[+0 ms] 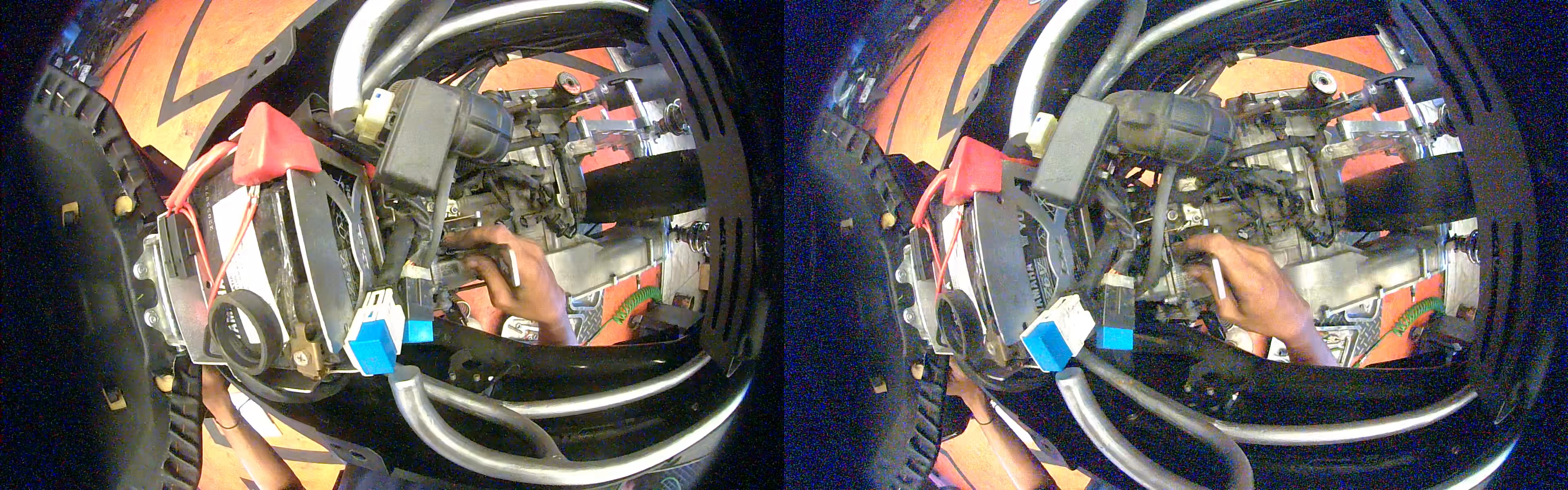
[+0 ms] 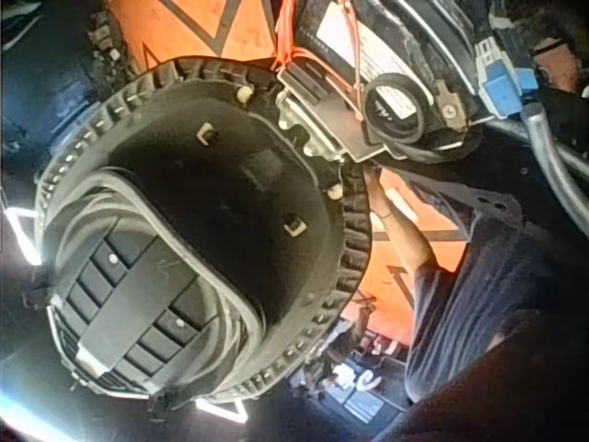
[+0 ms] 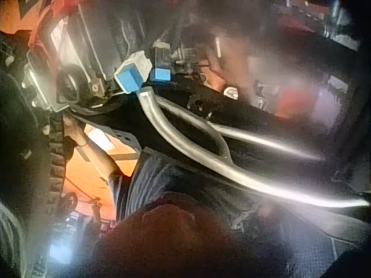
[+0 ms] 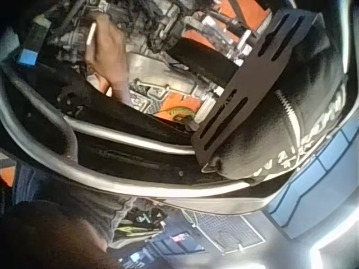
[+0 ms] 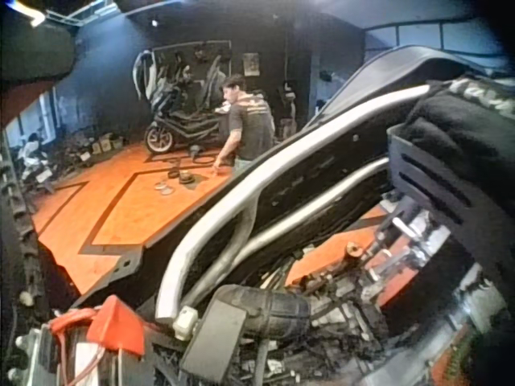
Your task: The person works on the internal components of a motorcycle engine using a wrench and a screwdriver to adjust and tighten parts.
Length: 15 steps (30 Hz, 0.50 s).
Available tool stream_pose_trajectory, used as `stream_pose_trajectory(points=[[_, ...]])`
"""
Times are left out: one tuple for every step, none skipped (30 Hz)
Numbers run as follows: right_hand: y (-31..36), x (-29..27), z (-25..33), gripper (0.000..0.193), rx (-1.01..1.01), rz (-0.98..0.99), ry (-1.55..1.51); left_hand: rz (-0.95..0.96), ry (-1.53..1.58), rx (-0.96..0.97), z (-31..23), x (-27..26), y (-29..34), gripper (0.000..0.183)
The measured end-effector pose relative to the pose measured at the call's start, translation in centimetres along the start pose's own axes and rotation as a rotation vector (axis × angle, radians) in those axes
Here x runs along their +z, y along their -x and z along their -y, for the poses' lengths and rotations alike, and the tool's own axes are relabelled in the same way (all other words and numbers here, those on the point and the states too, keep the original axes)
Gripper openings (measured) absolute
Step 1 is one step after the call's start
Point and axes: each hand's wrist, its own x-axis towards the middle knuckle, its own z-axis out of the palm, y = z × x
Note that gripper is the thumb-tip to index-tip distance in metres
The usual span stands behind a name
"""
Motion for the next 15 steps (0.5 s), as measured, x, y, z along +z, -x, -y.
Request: stream_pose_trajectory(points=[[0.0, 0.3, -0.1, 0.037, 0.0, -0.042, -0.114, 0.001, 0.0, 0.005, -0.1, 0.1, -0.3, 0.042], [0.0, -0.3, -0.7, 0.035, -0.071, 0.079, -0.102, 0.003, 0.0, 0.009, 0.1, -0.2, -0.2, 0.042], [0.2, -0.6, -1.6, 0.037, -0.174, 0.113, -0.052, 0.005, 0.0, 0.013, 0.2, -0.2, 0.1, 0.042], [0.5, -0.7, -2.0, 0.036, -0.135, 0.067, -0.015, 0.007, -0.001, 0.018, 0.2, -0.1, -0.2, 0.042], [0.6, -0.8, -2.0, 0.035, -0.096, 0.02, 0.02, 0.009, -0.003, 0.024, 0.4, -0.3, -0.3, 0.042], [0.7, -0.7, -1.9, 0.035, -0.092, 0.014, 0.02, 0.011, -0.006, 0.032, 0.2, -0.4, -1.0, 0.041], [0.7, -0.6, -1.7, 0.032, -0.023, 0.016, 0.084, 0.015, -0.008, 0.04, 0.6, -0.2, 0.2, 0.041], [0.6, -0.6, -1.4, 0.03, 0.045, 0.013, 0.15, 0.017, -0.009, 0.055, 0.3, -0.3, -0.9, 0.041], [0.8, -0.6, -1.6, 0.03, 0.051, -0.001, 0.155, 0.02, -0.009, 0.072, -0.1, 0.0, -0.9, 0.041], [1.1, -0.7, -2.0, 0.03, 0.006, 0.027, 0.039, 0.026, -0.007, 0.091, -0.1, 0.2, -0.9, 0.041], [1.4, -0.8, -2.1, 0.031, -0.036, 0.054, -0.071, 0.037, -0.001, 0.114, 0.0, 0.4, -1.1, 0.041], [1.3, -1.4, -2.3, 0.031, -0.087, 0.125, -0.069, 0.052, 0.007, 0.138, -0.1, 0.8, -1.3, 0.041], [1.1, -1.1, -2.2, 0.025, -0.131, -0.031, -0.055, 0.067, 0.018, 0.163, 0.0, 1.0, -2.4, 0.041], [0.9, -0.6, -2.3, 0.023, -0.083, 0.003, 0.009, 0.049, -0.016, 0.161, 0.2, -0.5, -1.0, 0.041], [0.6, -0.2, -2.1, 0.022, -0.036, 0.039, 0.072, 0.031, -0.051, 0.158, 0.0, -1.5, -0.8, 0.041]])
